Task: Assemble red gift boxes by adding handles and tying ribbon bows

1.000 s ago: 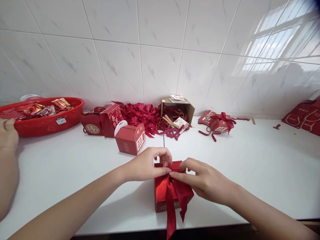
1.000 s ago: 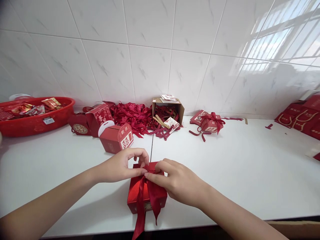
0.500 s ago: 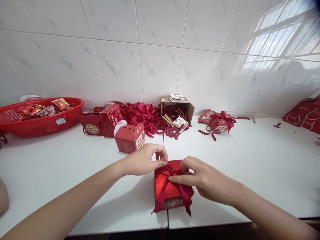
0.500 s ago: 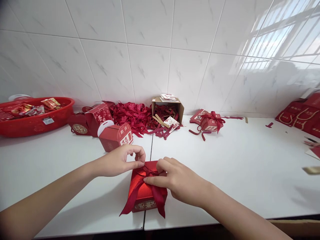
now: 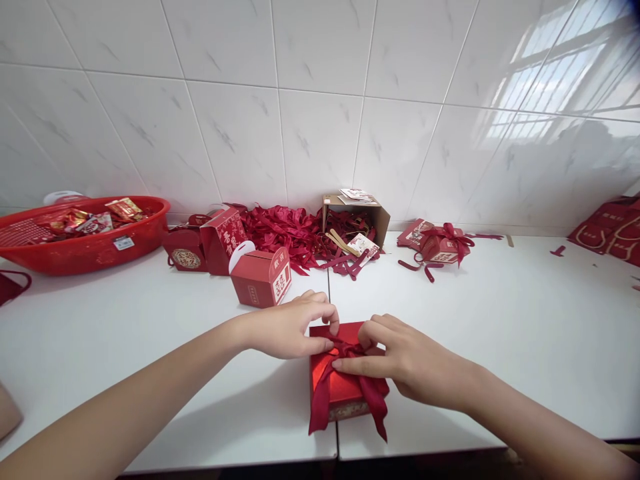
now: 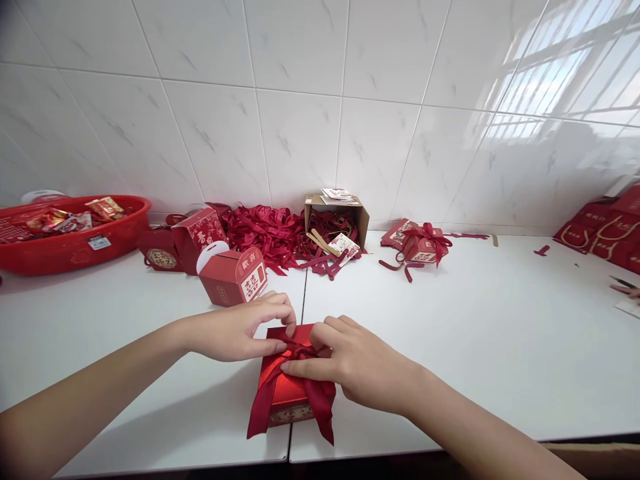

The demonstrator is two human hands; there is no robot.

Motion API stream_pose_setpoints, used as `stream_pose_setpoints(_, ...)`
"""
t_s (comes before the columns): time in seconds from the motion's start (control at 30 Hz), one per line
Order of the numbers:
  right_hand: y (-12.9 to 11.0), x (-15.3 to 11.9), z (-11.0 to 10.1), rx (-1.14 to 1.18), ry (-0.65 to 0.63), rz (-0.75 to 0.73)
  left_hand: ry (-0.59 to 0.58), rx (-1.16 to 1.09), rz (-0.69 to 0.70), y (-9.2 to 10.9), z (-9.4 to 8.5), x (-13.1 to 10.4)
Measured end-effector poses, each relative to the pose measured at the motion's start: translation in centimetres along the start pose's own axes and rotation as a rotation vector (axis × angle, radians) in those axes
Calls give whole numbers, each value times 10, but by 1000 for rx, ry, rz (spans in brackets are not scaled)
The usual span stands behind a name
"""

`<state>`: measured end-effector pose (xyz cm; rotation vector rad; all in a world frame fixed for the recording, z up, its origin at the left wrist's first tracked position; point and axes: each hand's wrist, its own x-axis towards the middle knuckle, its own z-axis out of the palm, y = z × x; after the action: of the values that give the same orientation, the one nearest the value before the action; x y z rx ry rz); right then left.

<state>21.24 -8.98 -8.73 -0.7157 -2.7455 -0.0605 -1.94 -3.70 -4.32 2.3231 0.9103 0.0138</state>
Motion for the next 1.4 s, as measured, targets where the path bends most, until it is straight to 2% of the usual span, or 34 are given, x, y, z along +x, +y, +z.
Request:
stream_pose_setpoints(0.1,0,0,0,-5,-24,1,-21,-17,-15,1,-2,3)
stream_pose_setpoints(0.27,1,0,0,-18,-37,-10,-66,-110,71,-6,-1,7)
stream_pose_setpoints(0.43,1,0,1,3,-23,-13,-68,-151,50,-11,-1,9)
stream_pose_setpoints(0.6,1,1,0,51,-19,-21,-97,-331,107,-10,-7,10)
stream_pose_setpoints(0.77,0,1,-2,46,2,-17,34,-304,92,-11,2,10)
stream_pose_setpoints(1.03,0,2,-3,64,17,-23,391,-329,187,2,43,17)
stream_pose_setpoints(1.2,2,-1,-3,56,8,-30,428,-380,197,2,49,19)
stream_pose_setpoints(1.4,9,-14,2,96,167,23,400,-445,149,-1,49,19)
